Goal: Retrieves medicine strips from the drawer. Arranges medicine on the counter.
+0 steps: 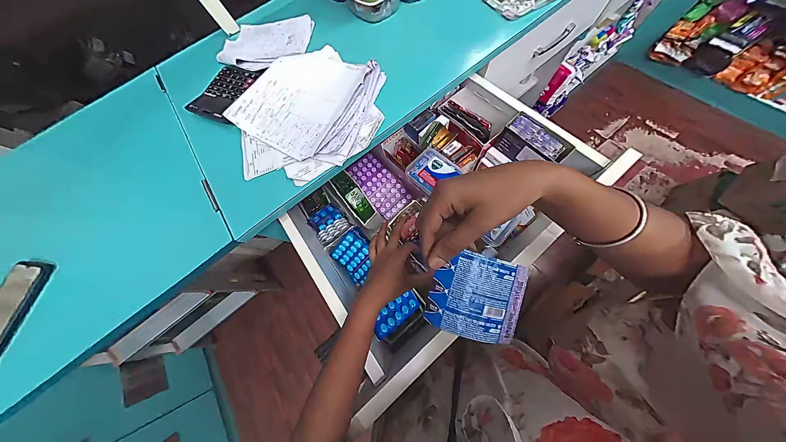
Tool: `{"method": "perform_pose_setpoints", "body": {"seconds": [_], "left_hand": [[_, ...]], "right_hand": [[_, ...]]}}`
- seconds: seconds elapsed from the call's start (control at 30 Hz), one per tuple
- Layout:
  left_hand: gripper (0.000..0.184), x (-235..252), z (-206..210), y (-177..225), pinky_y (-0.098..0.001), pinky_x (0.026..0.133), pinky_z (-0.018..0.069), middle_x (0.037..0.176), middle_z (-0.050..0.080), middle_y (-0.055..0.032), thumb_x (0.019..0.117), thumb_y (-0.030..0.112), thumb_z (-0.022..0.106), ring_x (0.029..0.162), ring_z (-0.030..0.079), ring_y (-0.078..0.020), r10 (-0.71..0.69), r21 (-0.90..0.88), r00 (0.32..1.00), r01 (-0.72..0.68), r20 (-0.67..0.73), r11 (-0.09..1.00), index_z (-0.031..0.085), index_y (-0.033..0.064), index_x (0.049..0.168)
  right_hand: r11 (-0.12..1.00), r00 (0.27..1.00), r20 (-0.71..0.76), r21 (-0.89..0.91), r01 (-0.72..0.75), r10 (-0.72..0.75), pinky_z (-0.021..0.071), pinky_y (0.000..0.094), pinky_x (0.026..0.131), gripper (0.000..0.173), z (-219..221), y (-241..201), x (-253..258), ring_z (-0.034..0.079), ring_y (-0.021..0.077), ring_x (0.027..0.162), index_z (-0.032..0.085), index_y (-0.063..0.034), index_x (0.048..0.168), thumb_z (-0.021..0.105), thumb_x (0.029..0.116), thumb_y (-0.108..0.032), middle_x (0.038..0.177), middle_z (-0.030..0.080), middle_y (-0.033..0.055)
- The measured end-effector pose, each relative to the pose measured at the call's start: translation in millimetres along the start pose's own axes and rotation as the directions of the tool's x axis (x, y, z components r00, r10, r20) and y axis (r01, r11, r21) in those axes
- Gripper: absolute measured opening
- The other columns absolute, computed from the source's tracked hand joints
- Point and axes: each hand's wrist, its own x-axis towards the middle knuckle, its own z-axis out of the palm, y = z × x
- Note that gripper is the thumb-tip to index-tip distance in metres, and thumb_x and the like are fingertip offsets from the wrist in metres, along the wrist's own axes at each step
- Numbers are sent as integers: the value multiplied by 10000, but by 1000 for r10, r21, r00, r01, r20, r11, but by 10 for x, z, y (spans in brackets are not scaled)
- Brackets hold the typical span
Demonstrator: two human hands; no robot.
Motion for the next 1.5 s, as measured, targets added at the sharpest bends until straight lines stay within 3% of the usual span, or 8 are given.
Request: {"method": "perform_pose_setpoints", "body": {"seconds": [0.53,0.6,0.67,0.97,1.13,1.27,1.37,1.5], "left_hand": [[670,44,79,-110,-682,1190,50,1687,225,-136,779,618,771,1551,67,-463,47,35,999,-47,-16,998,726,126,1232],[695,83,88,-142,-635,1217,19,1716,143,-58,796,691,721,1570,0,-402,-8,83,998,3,61,997,693,198,1286],[695,89,114,-161,-644,1212,28,1716,142,-58,793,689,724,1568,1,-406,-6,83,999,2,49,997,696,189,1274],[679,76,175,-203,-685,1194,84,1692,225,-99,771,681,737,1556,80,-439,46,60,999,-44,-28,997,723,179,1229],[681,64,170,-198,-682,1197,80,1686,236,-121,768,682,741,1552,81,-454,53,47,998,-51,-42,998,731,163,1209],[692,61,168,-196,-689,1190,72,1689,222,-130,768,683,740,1549,75,-465,55,42,997,-54,-45,998,730,150,1208],[694,73,183,-214,-683,1196,72,1695,213,-106,770,707,722,1556,69,-446,49,61,998,-47,-33,997,726,175,1216],[702,79,176,-216,-686,1195,68,1700,195,-103,773,712,717,1557,60,-444,49,69,999,-48,-22,996,726,165,1212]], "right_hand": [[998,996,76,-30,-50,52,527,180,554,100,36,-74,117,622,12,596,757,0,927,691,943,-74,709,689,-13],[939,940,71,116,324,-333,520,161,563,126,7,837,221,632,-4,644,748,-2,980,672,957,-100,776,703,-18],[940,939,80,100,327,-335,569,208,593,192,-42,1308,284,663,23,681,761,-55,1032,683,975,-221,823,721,-12],[981,978,85,49,186,-190,542,218,666,208,-15,1235,223,658,41,761,766,-83,1050,709,947,-254,888,726,-12],[905,907,91,165,393,-411,499,162,597,194,17,1102,248,632,4,705,748,-4,1042,672,959,-162,843,717,-11],[993,987,112,15,-114,112,524,181,526,81,70,-110,87,624,9,575,761,-19,919,701,933,-70,699,696,-28],[904,909,98,189,383,-406,539,163,613,189,4,1138,222,658,7,725,749,-7,1053,678,965,-158,865,726,-3],[977,975,110,112,182,-195,565,217,665,196,-58,1328,234,671,37,753,768,-76,1054,712,946,-231,891,732,-10]]}}
